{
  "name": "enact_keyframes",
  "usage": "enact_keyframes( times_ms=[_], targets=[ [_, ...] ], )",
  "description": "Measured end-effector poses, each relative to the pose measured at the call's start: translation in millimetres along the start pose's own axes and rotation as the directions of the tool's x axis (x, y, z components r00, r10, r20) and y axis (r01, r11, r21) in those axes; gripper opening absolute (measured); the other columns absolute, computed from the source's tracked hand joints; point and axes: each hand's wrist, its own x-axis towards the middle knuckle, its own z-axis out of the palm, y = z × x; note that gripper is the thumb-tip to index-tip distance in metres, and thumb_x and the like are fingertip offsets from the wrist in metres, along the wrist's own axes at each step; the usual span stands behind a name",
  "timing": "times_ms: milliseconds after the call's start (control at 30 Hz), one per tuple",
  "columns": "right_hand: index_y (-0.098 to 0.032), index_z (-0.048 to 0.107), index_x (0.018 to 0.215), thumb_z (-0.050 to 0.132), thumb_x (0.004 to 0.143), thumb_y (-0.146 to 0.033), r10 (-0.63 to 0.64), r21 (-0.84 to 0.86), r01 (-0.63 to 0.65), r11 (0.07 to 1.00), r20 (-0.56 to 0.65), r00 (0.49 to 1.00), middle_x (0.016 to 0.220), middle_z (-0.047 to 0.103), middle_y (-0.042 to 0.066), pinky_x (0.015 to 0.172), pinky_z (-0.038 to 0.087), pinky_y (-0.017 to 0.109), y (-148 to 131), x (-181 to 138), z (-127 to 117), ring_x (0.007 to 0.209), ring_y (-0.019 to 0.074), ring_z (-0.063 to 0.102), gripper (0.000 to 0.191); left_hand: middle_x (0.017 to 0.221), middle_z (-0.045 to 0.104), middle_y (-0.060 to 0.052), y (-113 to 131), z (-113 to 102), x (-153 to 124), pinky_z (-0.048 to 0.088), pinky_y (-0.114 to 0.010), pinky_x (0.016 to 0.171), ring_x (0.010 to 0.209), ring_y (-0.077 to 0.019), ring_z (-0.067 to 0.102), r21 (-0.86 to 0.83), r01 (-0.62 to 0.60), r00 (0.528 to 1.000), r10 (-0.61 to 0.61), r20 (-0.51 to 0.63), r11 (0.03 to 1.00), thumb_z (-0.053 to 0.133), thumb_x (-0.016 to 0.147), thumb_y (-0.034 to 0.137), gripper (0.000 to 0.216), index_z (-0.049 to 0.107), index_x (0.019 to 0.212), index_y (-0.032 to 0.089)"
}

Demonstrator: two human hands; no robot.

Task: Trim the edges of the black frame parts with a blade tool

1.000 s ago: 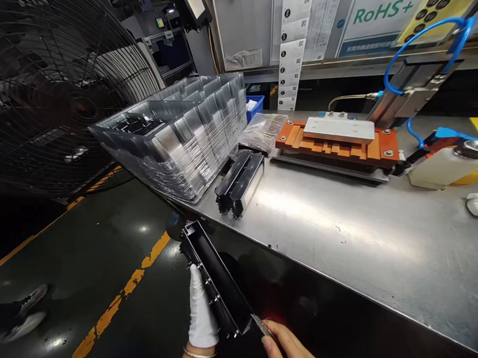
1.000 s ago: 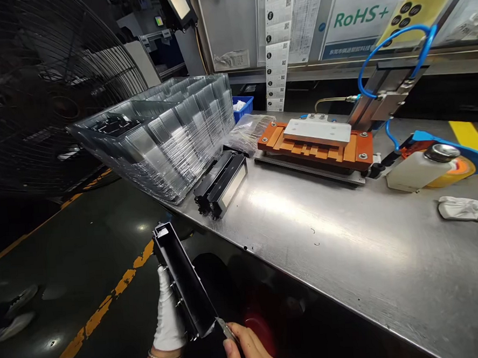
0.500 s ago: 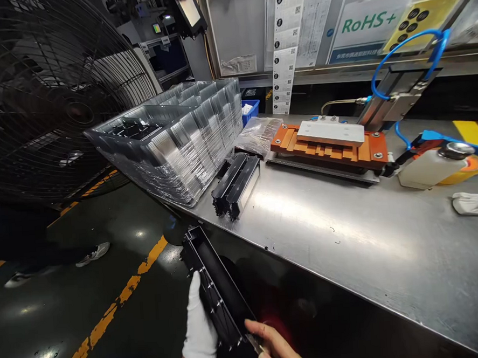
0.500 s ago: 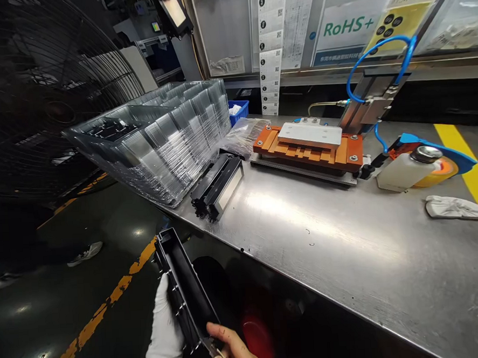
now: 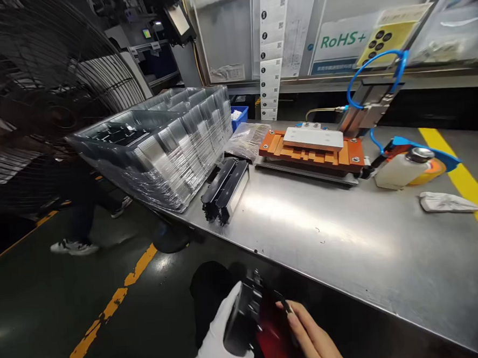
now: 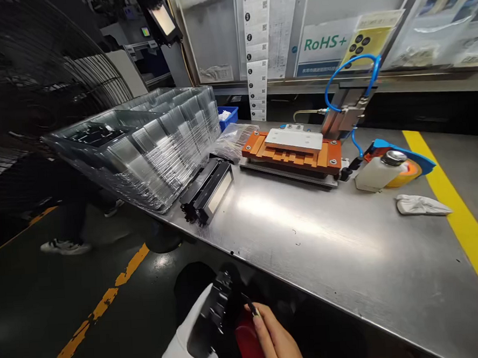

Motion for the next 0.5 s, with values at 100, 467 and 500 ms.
enact_keyframes(
  times_ms=[100, 467, 500],
  targets=[
    [-0.030, 0.062, 0.111, 0.046, 0.090, -0.061, -0.071, -0.206, 0.091, 0.974, 0.103, 0.992, 0.112, 0.069, 0.003, 0.098, 0.046, 0.033, -14, 8, -18, 0.109, 0.0212, 0.063, 0.040, 0.134, 0.060, -0.011, -19, 5, 3, 0.041, -0.055, 0.107, 0.122, -0.0420, 0.054, 0.460, -0.196, 0.970, 0.240, -0.039, 0.866, 0.077, 0.067, 0.032, 0.072, 0.056, 0.136, 0.035],
    [-0.021, 0.048, 0.065, 0.044, 0.091, -0.064, -0.359, -0.478, 0.363, 0.800, 0.103, 0.928, 0.062, 0.052, -0.004, 0.056, 0.038, 0.023, -18, 9, -12, 0.058, 0.0104, 0.052, 0.050, 0.117, 0.070, -0.010, -11, 13, -2, 0.045, -0.056, 0.095, 0.109, -0.0426, 0.061, 0.601, -0.149, 0.963, 0.254, -0.093, 0.785, 0.070, 0.072, 0.035, 0.049, 0.068, 0.120, 0.042],
    [-0.022, 0.049, 0.067, 0.044, 0.091, -0.064, -0.389, -0.474, 0.381, 0.794, 0.086, 0.917, 0.064, 0.053, -0.004, 0.056, 0.039, 0.022, -17, 9, -11, 0.058, 0.0103, 0.052, 0.049, 0.117, 0.069, -0.010, -11, 13, -2, 0.045, -0.056, 0.094, 0.109, -0.0425, 0.061, 0.604, -0.137, 0.965, 0.243, -0.097, 0.785, 0.068, 0.073, 0.034, 0.046, 0.068, 0.119, 0.042]
  ],
)
